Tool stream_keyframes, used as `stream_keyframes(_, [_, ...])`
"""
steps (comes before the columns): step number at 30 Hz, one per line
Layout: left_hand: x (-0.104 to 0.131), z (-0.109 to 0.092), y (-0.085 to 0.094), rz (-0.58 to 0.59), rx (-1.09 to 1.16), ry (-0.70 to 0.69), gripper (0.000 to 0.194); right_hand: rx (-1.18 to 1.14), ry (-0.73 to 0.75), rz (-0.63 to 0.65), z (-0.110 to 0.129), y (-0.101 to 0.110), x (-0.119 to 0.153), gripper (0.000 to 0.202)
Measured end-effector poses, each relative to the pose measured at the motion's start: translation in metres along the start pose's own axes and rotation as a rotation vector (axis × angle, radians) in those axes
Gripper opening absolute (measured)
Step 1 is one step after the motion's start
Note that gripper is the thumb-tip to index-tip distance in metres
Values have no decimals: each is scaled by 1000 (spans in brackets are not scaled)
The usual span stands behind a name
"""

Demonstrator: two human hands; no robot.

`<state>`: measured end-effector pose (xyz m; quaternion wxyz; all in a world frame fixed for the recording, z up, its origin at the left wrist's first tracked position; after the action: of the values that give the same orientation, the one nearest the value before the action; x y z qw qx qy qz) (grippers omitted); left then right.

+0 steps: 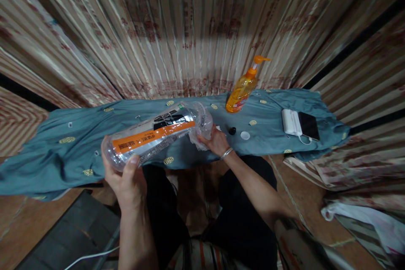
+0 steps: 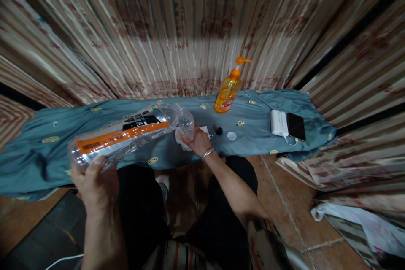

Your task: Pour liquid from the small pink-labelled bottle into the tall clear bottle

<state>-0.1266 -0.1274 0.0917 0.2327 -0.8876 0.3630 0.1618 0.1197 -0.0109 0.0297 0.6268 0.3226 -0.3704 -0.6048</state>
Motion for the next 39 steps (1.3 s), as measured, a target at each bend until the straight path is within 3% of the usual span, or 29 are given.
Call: stream_keyframes(39, [-2, 1, 1, 41, -15, -7, 77, 37, -14, -2, 1, -1, 0, 58])
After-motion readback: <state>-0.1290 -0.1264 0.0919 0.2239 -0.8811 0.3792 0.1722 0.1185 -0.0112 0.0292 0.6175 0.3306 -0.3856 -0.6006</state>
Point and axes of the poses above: each hand's wrist, its own x-axis away from the middle knuckle, its own y-axis out of the back of the hand, z = x × y, the point moved 3 cm from there along -x, towards the middle knuckle, and after that the axes turned 9 degrees about -y, right-handed, at the moved point
